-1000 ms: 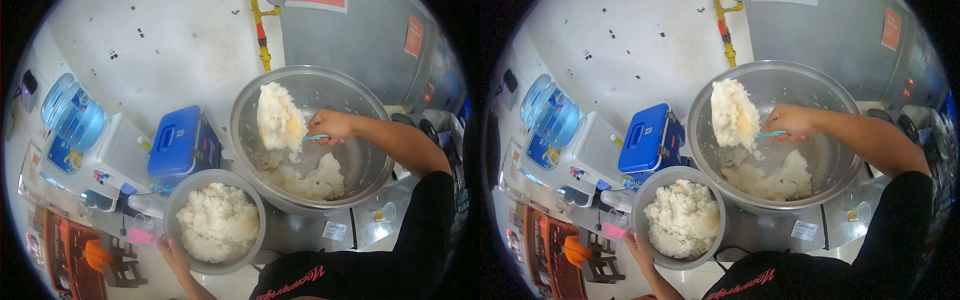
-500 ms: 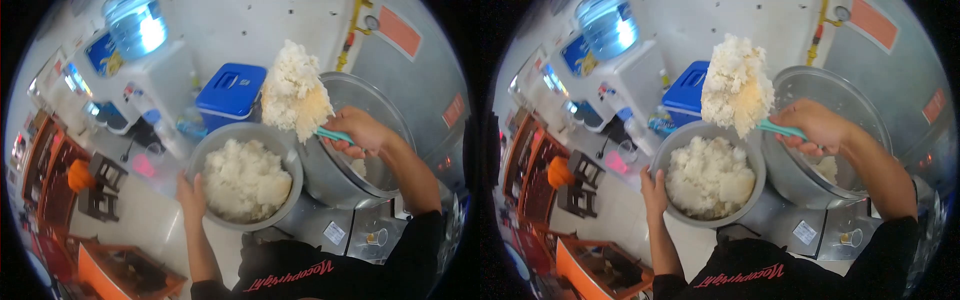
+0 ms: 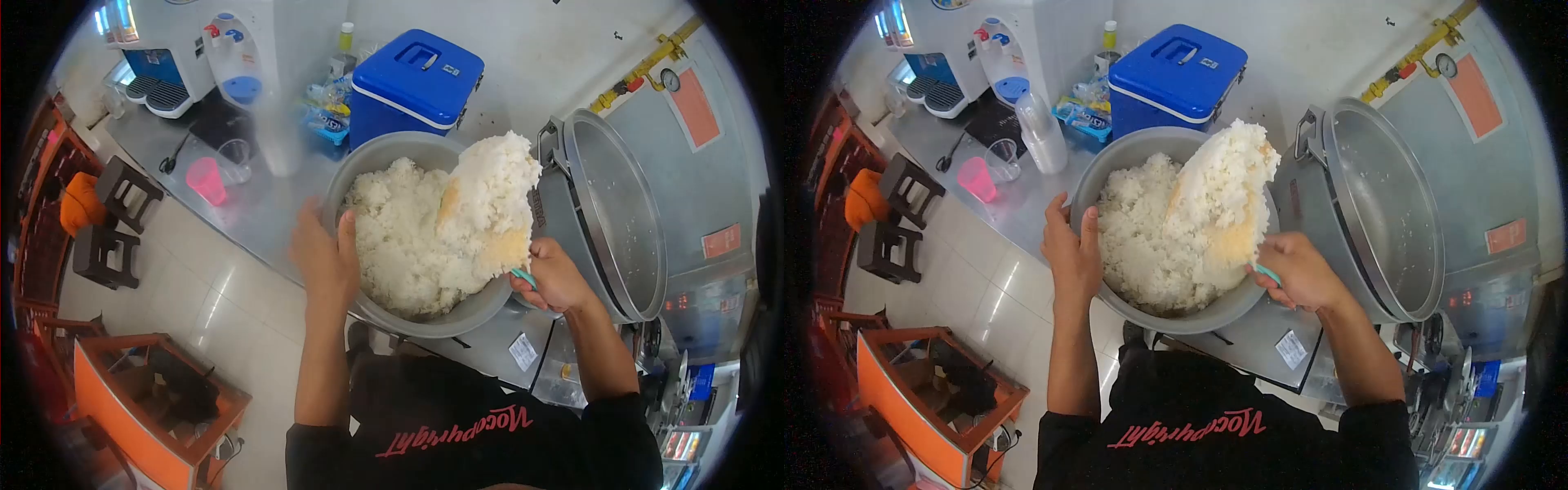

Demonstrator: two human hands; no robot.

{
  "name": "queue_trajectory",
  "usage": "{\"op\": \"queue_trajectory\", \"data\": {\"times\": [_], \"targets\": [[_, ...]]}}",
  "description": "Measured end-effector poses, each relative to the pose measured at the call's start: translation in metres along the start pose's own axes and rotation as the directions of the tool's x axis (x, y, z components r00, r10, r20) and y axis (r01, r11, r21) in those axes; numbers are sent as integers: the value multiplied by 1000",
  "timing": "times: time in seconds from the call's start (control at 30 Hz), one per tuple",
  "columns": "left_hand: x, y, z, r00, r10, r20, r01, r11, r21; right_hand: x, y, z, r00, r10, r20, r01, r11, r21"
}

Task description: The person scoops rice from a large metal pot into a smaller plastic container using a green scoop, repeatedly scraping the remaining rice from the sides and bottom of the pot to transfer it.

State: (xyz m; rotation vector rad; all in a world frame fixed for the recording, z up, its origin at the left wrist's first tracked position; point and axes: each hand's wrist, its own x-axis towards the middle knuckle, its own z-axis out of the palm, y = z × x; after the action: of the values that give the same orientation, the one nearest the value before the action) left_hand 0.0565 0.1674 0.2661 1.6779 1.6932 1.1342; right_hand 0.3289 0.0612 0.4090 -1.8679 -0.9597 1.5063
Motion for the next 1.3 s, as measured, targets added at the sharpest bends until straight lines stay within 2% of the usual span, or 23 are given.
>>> {"op": "queue_trajectory", "data": {"times": [0.07,0.13,0.17,0.2,0.23,0.27,0.3,0.37,0.4,0.43,0.5,0.63,0.7,0.83,0.9,0.93,1.0,1.03,1.1,1.13,1.17,1.23,1.3], "targets": [[0,-2,2,1000,0,0,0,1000,-25,2,-3,3,999,0,-46,0,1000,1],[0,-1,0,1000,2,-8,-2,999,-41,7,-13,0,974,11,-225,-41,991,-128],[1,1,-1,1000,-18,-3,18,998,-66,13,-12,-7,973,20,-228,-49,991,-121],[1,2,-2,999,-37,3,37,995,-89,19,-11,-14,925,-185,-331,42,918,-395],[1,1,-2,999,-34,11,35,996,-85,25,-12,-17,841,-401,-363,83,759,-646],[1,0,-2,999,-35,2,35,994,-104,26,-15,-17,759,-534,-372,-62,510,-858],[0,1,-2,999,-32,-4,32,992,-123,33,-16,-4,759,-527,-383,-68,520,-851],[0,2,-1,1000,-26,2,26,992,-122,46,-16,26,652,-599,-465,-350,306,-885],[0,2,-1,1000,-29,-9,28,991,-128,61,8,30,633,-685,-360,-292,220,-931],[0,0,0,1000,-16,-1,16,992,-121,67,24,42,629,-682,-374,-296,235,-926],[2,-8,4,1000,-5,-12,3,989,-147,70,43,68,560,-816,-146,-111,101,-989],[2,2,1,998,-40,38,46,983,-177,43,48,86,619,-765,-176,-65,174,-983],[4,-1,5,997,-68,38,75,973,-218,34,52,89,694,-696,-184,2,258,-966],[4,1,4,999,-18,49,28,976,-214,17,76,95,683,-714,-154,80,283,-956],[5,2,3,997,-35,74,50,976,-210,10,89,95,638,-770,-29,176,182,-967],[5,3,3,997,-27,77,42,979,-202,7,91,93,635,-771,-38,177,193,-965],[4,3,3,995,-66,72,79,977,-196,-3,89,91,650,-758,-62,267,304,-914],[4,1,4,995,-60,75,73,980,-184,-8,85,86,649,-758,-69,272,316,-909],[4,-2,5,995,-62,82,79,973,-215,-19,66,70,694,-701,-165,308,496,-812],[3,-2,5,995,-63,82,78,976,-205,-29,51,63,810,-516,-279,180,672,-718],[3,-2,5,996,-54,78,69,976,-206,-30,43,52,812,-514,-277,185,676,-713],[4,-2,6,996,-46,71,60,978,-202,-26,30,27,523,-807,-273,350,495,-795],[4,-4,6,997,-33,76,49,973,-227,-28,11,13,525,-794,-307,335,525,-783]]}}
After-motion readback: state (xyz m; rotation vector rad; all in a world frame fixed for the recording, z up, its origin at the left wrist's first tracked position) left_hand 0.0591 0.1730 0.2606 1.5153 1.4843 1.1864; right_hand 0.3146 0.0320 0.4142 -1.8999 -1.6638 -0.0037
